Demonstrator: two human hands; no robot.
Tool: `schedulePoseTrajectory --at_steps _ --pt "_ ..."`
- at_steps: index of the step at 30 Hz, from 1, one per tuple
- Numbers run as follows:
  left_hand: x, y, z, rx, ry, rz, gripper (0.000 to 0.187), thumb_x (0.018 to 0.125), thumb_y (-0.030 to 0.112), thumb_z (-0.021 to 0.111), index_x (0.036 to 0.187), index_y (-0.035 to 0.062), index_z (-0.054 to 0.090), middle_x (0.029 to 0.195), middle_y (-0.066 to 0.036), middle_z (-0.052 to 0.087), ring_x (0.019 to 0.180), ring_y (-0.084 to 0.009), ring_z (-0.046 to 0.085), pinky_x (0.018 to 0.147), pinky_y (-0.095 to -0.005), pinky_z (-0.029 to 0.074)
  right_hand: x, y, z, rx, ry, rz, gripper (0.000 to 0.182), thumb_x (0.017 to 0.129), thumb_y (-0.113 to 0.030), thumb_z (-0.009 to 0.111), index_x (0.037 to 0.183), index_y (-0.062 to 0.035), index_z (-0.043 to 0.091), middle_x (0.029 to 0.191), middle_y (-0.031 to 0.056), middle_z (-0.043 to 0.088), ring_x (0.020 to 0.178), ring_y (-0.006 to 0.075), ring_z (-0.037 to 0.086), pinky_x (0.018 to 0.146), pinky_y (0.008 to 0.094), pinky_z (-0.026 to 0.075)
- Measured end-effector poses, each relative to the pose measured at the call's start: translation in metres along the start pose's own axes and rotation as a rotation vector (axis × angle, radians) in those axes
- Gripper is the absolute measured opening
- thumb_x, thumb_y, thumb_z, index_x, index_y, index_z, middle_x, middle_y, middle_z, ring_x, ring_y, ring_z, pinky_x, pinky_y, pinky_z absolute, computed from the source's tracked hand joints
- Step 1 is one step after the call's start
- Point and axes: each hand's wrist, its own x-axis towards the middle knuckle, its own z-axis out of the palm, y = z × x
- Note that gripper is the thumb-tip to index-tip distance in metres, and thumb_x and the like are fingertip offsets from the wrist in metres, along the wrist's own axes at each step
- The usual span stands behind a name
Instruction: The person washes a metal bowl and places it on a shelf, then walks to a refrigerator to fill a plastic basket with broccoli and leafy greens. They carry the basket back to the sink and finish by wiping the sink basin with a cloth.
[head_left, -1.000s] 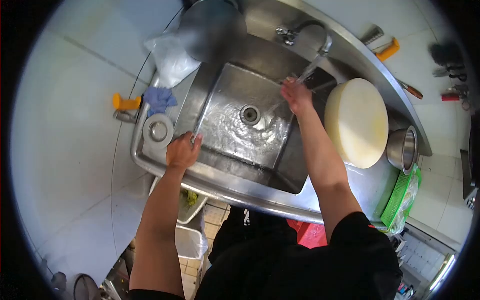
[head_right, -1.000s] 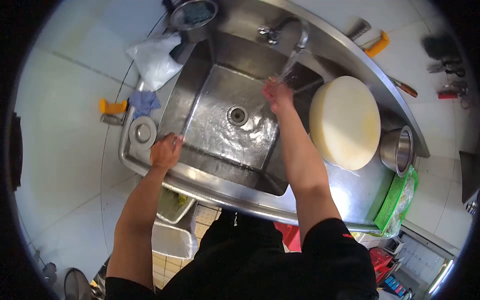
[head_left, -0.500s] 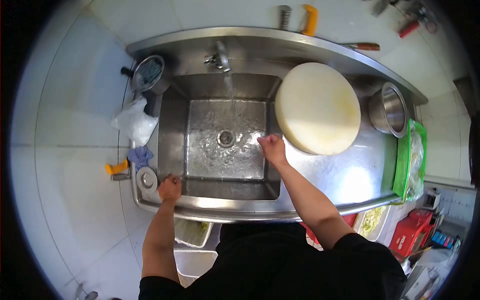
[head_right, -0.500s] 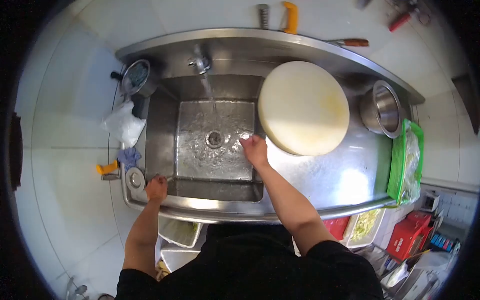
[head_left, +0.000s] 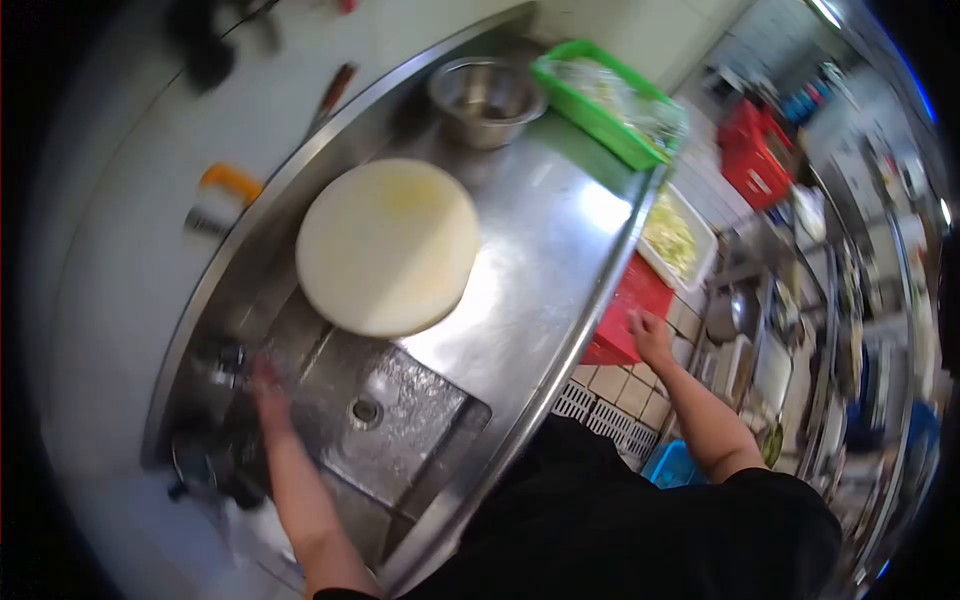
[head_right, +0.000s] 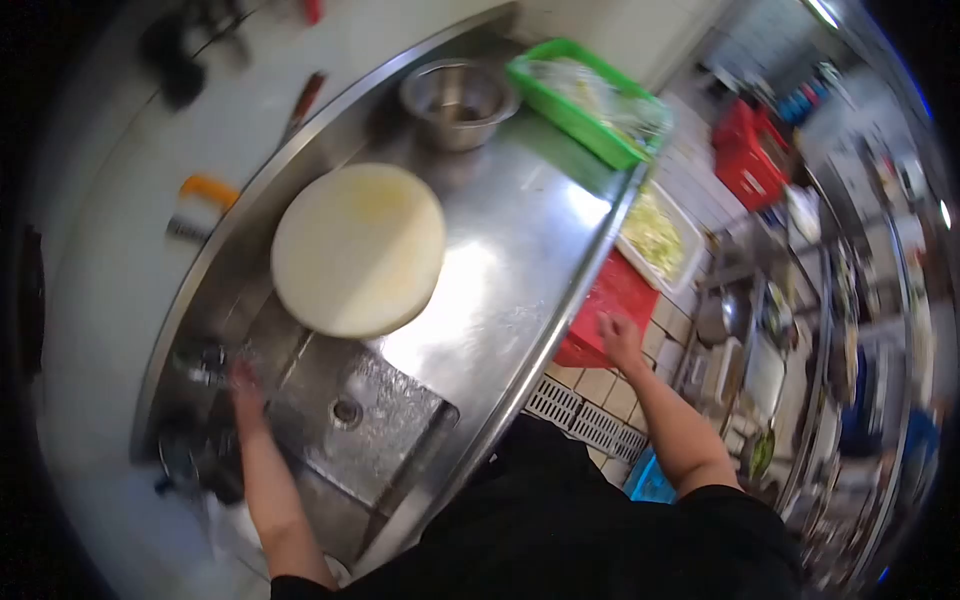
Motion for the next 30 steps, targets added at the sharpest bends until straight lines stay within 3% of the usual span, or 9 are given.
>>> schedulePoseTrajectory --at_steps 1,4,7,11,12,15,18,22,30 --pt "0.01 0.04 0.013 -0.218 0.465 -0.18 0.044 0.099 0.04 0.042 0.124 0.0067 0.059 0.114 -0.01 0.063 0.111 -0.0228 0.055 0.093 -0.0403 0.047 -0.029 0.041 -0.032 -0.022 0.109 0.133 0.033 0.095 -0.028 0.059 0.077 -0.001 0.062 0.063 0.0076 0.057 0.06 0.0129 0.052 0.058 0.0319 0.044" --pt "0.059 0.084 -0.03 -0.123 0.362 -0.219 0.042 0.099 0.038 0.044 0.127 0.01 0.056 0.12 -0.007 0.06 0.109 -0.0205 0.056 0.089 -0.0386 0.048 -0.157 0.14 -0.119 -0.56 0.378 0.425 0.039 0.097 -0.032 0.045 0.083 -0.0007 0.063 0.08 0.0245 0.065 0.08 0.044 0.063 0.073 0.0504 0.048" --pt "0.073 0.096 -0.074 0.003 0.225 -0.301 0.041 0.098 0.036 0.047 0.133 0.0149 0.052 0.128 -0.004 0.056 0.106 -0.0169 0.057 0.084 -0.0359 0.048 -0.324 0.23 -0.188 -0.736 0.413 0.795 0.022 0.084 -0.024 0.062 0.093 -0.0039 0.065 0.089 0.017 0.069 0.085 0.0328 0.067 0.072 0.042 0.053" --pt "0.07 0.128 -0.098 -0.123 -0.264 -0.354 0.034 0.099 0.032 0.053 0.125 0.0115 0.053 0.114 0.0 0.062 0.1 -0.018 0.061 0.081 -0.0291 0.052 -0.455 0.191 -0.239 -0.263 0.361 1.525 0.019 0.085 -0.02 0.061 0.085 -0.0015 0.064 0.08 0.0184 0.067 0.072 0.0309 0.066 0.063 0.0436 0.054" --pt "0.075 0.122 -0.102 0.307 -0.398 0.041 0.033 0.096 0.03 0.057 0.123 0.0095 0.056 0.112 -0.002 0.064 0.096 -0.0198 0.062 0.079 -0.0294 0.053 -0.481 0.185 -0.245 -0.188 0.359 1.597 0.019 0.085 -0.019 0.061 0.083 -0.0009 0.064 0.077 0.0188 0.066 0.068 0.0304 0.066 0.061 0.044 0.054" --pt "0.067 0.155 -0.116 0.371 -0.271 -0.42 0.083 0.086 0.046 0.067 0.151 0.0124 0.028 0.15 -0.011 0.038 0.136 -0.0293 0.038 0.113 -0.0458 0.027 -0.526 0.158 -0.245 -0.101 0.389 1.578 0.019 0.086 -0.017 0.059 0.078 0.0003 0.062 0.071 0.0175 0.064 0.057 0.0282 0.063 0.05 0.0447 0.052" --pt "0.046 0.151 -0.064 0.535 -0.194 -0.49 0.081 0.086 0.046 0.067 0.149 0.0117 0.03 0.148 -0.012 0.04 0.133 -0.0296 0.04 0.11 -0.046 0.028 -0.553 0.148 -0.241 -0.076 0.42 1.635 0.021 0.088 -0.017 0.057 0.078 0.0008 0.061 0.068 0.0154 0.062 0.052 0.0265 0.06 0.045 0.0437 0.048" --pt "0.009 0.143 0.044 0.733 -0.161 -0.328 0.078 0.085 0.045 0.068 0.146 0.0107 0.033 0.146 -0.012 0.042 0.129 -0.03 0.043 0.106 -0.0464 0.031 -0.592 0.161 -0.207 0.072 0.363 1.686 0.014 0.09 -0.012 0.053 0.082 -0.0004 0.058 0.069 0.0131 0.055 0.048 0.0229 0.047 0.043 0.0408 0.038" --pt "-0.049 0.12 0.212 0.966 -0.093 0.198 0.073 0.084 0.043 0.069 0.141 0.0088 0.039 0.14 -0.013 0.047 0.121 -0.0307 0.048 0.098 -0.047 0.036 -0.643 0.137 -0.129 0.472 0.462 1.83 0.023 0.09 -0.023 0.059 0.097 -0.0007 0.061 0.081 0.0118 0.062 0.062 0.0229 0.059 0.052 0.0381 0.048"
